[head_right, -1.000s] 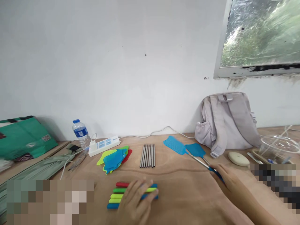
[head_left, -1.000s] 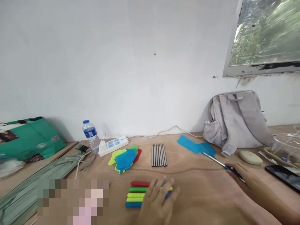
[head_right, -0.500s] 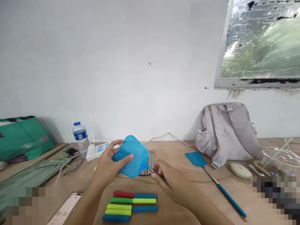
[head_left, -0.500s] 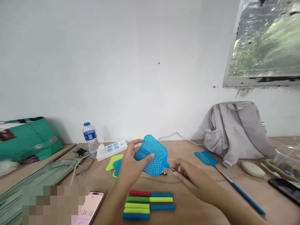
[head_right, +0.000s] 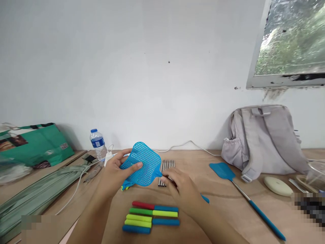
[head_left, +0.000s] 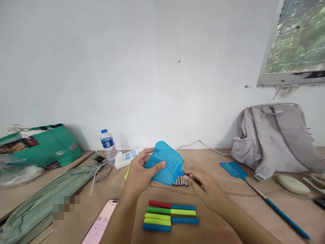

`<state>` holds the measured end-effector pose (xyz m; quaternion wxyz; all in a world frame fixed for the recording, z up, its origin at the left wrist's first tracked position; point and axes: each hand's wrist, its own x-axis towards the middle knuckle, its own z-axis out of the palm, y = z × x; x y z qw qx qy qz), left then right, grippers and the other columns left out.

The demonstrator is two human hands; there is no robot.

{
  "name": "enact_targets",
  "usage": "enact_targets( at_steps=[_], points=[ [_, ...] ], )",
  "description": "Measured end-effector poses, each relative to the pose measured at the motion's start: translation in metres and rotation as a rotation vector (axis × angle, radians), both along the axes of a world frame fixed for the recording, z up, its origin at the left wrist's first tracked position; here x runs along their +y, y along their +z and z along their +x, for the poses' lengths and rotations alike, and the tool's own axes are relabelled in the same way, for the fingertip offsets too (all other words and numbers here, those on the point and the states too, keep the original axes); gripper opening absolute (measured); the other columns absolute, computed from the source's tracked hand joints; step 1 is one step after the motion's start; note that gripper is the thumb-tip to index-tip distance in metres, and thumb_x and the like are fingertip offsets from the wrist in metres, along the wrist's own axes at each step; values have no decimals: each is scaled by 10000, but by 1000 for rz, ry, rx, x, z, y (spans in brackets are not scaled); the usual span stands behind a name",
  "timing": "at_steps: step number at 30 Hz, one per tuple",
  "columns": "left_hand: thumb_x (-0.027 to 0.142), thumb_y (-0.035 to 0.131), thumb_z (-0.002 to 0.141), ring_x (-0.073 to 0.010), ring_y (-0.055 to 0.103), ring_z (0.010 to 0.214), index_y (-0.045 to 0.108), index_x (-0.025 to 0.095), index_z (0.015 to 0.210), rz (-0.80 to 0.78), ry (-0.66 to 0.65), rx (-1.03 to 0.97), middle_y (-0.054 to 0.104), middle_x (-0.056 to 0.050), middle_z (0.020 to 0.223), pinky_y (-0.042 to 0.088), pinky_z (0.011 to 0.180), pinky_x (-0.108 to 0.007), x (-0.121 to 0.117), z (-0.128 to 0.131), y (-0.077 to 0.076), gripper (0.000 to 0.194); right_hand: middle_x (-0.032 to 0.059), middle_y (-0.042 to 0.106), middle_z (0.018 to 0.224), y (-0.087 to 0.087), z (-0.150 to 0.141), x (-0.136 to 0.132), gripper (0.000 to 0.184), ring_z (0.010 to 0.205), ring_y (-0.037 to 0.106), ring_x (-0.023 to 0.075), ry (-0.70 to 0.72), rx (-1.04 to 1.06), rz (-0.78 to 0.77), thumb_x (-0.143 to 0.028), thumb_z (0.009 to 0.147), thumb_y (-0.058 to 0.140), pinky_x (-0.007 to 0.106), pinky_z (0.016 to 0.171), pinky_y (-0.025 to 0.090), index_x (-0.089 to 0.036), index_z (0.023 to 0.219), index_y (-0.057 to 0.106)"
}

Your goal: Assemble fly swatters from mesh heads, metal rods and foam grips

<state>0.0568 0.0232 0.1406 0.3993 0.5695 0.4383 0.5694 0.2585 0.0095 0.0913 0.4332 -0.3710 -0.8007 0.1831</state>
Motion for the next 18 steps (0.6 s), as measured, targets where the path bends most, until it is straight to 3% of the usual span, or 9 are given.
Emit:
enact_targets(
  at_steps=[2, 4, 6, 8, 10, 13, 15, 18],
  points=[
    [300, 749, 541, -164, 628, 690, 545, 164, 1003, 5, -43, -35, 671, -27, 801, 528, 616, -296, 3, -2, -4, 523, 18, 556, 727, 3, -1, 0, 249, 695, 508, 134, 66, 33, -130, -372, 862, 381, 251, 623, 394, -198, 777, 537],
    [270, 750, 541, -161, 626, 713, 576, 161, 980, 10, -84, -84, 668, -26, 826, 524, 639, -289, 7, -3, -9, 484, -16, 486, 617, 5, -1, 1, 325, 544, 436, 95, 185, 91, -362, -443, 849, 370, 217, 511, 349, -186, 688, 488],
    [249, 758, 524, -165, 625, 728, 606, 152, 945, -3, -119, -136, 667, -29, 838, 520, 659, -289, 10, -2, -11, 458, -43, 423, 572, 6, 0, 2, 372, 430, 317, 62, 308, 133, -630, -513, 827, 357, 196, 412, 262, -185, 677, 450],
    [230, 771, 493, -172, 625, 727, 620, 145, 920, -46, -133, -188, 669, -30, 816, 519, 671, -295, 12, -1, -10, 461, -50, 410, 578, 8, 4, 4, 386, 403, 259, 53, 343, 126, -765, -544, 815, 348, 192, 385, 210, -188, 700, 442],
    [247, 774, 483, -174, 624, 726, 617, 152, 912, -71, -69, -297, 667, -31, 814, 518, 678, -298, 15, -3, -7, 467, -39, 425, 600, 9, 10, 7, 370, 454, 313, 65, 286, 51, -656, -512, 828, 348, 198, 426, 243, -186, 685, 449],
    [312, 746, 517, -156, 617, 731, 579, 193, 949, 21, 211, -454, 648, -28, 877, 516, 658, -280, 27, -20, -4, 478, -23, 437, 614, 11, 24, 14, 344, 570, 382, 97, 78, -66, -336, -432, 848, 354, 221, 522, 283, -181, 632, 448],
    [298, 747, 508, -134, 606, 697, 537, 222, 989, 99, 469, -362, 622, -15, 900, 511, 598, -252, 41, -37, -12, 530, -24, 429, 602, 11, 35, 19, 331, 578, 386, 106, -39, -80, -258, -408, 853, 348, 234, 536, 284, -184, 630, 447],
    [299, 743, 505, -134, 583, 617, 471, 197, 1037, -62, 523, -110, 597, -34, 858, 486, 488, -242, 68, -63, -38, 606, -24, 437, 623, 12, 50, 25, 321, 569, 385, 105, -117, -17, -272, -407, 860, 326, 238, 530, 289, -191, 664, 460]
  ],
)
